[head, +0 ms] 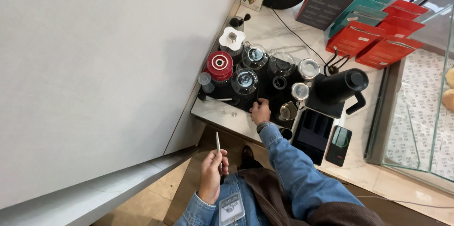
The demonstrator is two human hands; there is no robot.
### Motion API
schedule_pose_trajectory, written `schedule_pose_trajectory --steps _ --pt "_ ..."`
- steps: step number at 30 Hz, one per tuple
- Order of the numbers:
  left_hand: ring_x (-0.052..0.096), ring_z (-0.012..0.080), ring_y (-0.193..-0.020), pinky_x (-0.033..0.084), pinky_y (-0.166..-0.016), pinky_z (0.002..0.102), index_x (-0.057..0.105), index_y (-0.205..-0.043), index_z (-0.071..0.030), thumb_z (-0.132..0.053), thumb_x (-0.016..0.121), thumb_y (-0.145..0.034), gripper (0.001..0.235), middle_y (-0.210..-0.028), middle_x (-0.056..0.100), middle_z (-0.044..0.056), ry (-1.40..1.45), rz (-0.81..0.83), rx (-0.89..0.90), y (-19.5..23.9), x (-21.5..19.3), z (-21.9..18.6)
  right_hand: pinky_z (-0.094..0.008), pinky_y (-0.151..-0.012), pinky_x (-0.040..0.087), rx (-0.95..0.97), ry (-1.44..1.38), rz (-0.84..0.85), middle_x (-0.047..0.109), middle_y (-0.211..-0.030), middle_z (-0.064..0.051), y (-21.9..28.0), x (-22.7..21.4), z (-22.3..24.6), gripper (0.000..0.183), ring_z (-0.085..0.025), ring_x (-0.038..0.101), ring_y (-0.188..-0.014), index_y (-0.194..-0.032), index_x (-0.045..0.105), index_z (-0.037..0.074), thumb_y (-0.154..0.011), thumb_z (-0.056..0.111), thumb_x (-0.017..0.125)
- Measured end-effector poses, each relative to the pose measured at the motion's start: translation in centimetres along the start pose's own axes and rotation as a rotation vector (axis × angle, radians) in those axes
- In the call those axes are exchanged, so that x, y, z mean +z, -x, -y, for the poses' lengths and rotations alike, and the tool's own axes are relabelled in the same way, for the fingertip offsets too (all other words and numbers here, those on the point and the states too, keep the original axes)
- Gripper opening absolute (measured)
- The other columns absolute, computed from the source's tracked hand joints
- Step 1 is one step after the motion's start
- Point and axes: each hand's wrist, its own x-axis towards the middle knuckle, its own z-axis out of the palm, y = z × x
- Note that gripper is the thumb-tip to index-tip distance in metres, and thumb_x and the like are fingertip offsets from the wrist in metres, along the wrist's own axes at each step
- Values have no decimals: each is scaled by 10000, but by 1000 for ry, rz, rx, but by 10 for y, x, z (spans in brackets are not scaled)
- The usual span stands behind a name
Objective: The person assembles a manual coffee grinder by inserting a metal burr into the base, placing a grinding disc, and screwing the top housing onto the base. They then tighten the assembly by hand and place the completed grinder on the counter.
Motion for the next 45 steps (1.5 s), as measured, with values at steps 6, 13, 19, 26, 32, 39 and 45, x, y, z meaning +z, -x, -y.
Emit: schedule_pose_trajectory --steps 6,13,19,26,32,39,45 --pt "508 151 -576 401 -511 266 652 -985 -44 -175 524 -1038 190 -707 594 78 -24 11 -55 -2 11 1 -339 -609 423 -465 -73 -226 606 -703 29 69 -35 21 116 -118 514 -617 -960 681 164 -970 158 566" --pt "567 133 -630 484 -581 253 658 -1009 -60 -175 532 -1020 171 -754 635 58 -213 237 173 -25 16 -45 -251 -554 647 -804 -359 68 732 -967 -155 68 -67 132 251 -194 751 -794 -1245 572 5 -1005 27 640" --pt "651 154 -633 589 -605 278 689 -1064 -48 -165 550 -1031 185 -733 683 102 -256 281 416 -47 46 -89 -359 -603 557 -1055 -143 -267 669 -686 -32 -12 -74 211 139 -186 674 -610 -1153 744 119 -1051 196 692" --pt "624 137 -727 560 -684 270 679 -1045 -82 -216 539 -1012 197 -807 650 40 -279 175 380 -78 68 -115 -364 -804 541 -875 218 -128 788 -947 -20 -169 -17 277 216 -186 734 -844 -1076 750 156 -968 291 619" --pt "590 173 -606 495 -600 286 717 -1027 -30 -207 592 -978 222 -737 665 95 -149 3 289 -137 70 -88 -549 -766 504 -832 438 -1 758 -1001 -145 -248 46 273 267 -421 684 -922 -1027 728 107 -979 323 579" --pt "568 234 -539 477 -567 315 779 -987 5 -192 634 -935 250 -676 664 145 -101 -184 115 -157 87 -84 -552 -875 521 -629 557 149 743 -1163 -141 -236 48 270 377 -422 656 -1088 -1237 676 163 -890 298 617" --pt "565 195 -641 504 -564 321 717 -1032 13 -174 586 -968 237 -745 628 113 -85 14 221 -164 104 -94 -354 -731 600 -522 207 87 766 -799 -32 -138 -39 314 310 -137 686 -669 -1277 654 132 -1014 284 593"
